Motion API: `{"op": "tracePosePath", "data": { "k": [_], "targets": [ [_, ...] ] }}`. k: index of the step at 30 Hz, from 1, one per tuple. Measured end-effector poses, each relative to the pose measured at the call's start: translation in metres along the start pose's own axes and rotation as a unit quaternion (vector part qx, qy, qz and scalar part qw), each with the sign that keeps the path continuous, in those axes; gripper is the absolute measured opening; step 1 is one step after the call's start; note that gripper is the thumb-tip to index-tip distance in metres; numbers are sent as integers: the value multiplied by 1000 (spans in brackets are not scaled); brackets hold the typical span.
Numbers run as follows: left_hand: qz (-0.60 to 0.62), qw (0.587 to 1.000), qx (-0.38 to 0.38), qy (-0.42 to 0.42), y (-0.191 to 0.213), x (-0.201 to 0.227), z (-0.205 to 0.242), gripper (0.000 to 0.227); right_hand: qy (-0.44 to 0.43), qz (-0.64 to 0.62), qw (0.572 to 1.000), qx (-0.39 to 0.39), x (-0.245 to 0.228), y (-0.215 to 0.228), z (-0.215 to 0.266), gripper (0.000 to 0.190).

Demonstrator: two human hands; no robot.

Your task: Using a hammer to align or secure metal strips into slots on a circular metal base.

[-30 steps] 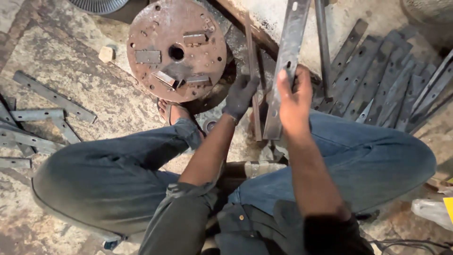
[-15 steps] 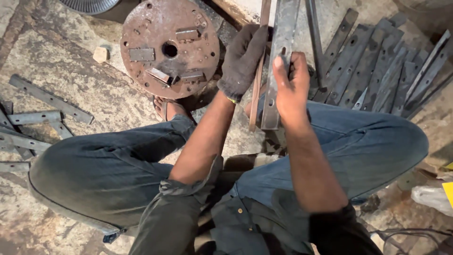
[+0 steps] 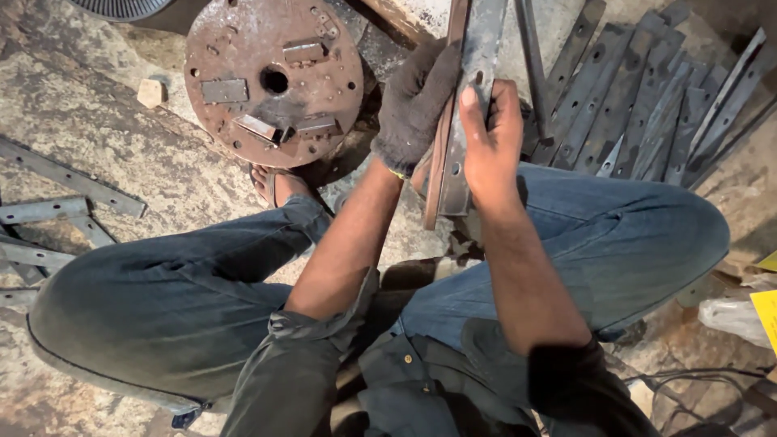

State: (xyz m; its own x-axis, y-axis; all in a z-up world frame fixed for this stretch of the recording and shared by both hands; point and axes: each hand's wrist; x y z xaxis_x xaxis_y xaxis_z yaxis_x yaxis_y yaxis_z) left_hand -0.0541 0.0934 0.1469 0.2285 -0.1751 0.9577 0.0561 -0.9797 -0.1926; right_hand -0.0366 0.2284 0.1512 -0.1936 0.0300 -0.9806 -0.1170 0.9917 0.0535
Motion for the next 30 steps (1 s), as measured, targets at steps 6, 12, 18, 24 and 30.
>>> {"op": "tracePosePath", "data": {
  "k": [6,12,18,24,30],
  "targets": [
    [-1,1000,8,-11,-1,-7,2,36,-10,5,1000,-4,1,1,1,17],
    [-15,999,22,26,-3,2,3,36,0,15,1000,-5,-1,1,1,17],
    [4,1000,9,14,-2,6,3,38,4,20,1000,-5,-1,2,-1,17],
    [-29,1000,9,-3,-1,3,3,37,3,15,1000,-6,0,2,-1,17],
    [-28,1000,10,0,-2,9,2,37,6,3,1000,-3,4,3,-2,17]
  ]
}}
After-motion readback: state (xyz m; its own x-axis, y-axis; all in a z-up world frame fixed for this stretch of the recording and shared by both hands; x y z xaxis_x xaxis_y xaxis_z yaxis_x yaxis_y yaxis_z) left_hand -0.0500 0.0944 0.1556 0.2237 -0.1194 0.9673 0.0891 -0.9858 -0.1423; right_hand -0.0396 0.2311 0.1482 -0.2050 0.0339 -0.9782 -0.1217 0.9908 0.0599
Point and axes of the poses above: each hand's wrist, its own z-axis away from the middle knuckle, its own y-axis out of the back of the hand, x = y × z, and after that the axes turned 5 degrees about -x, right-handed
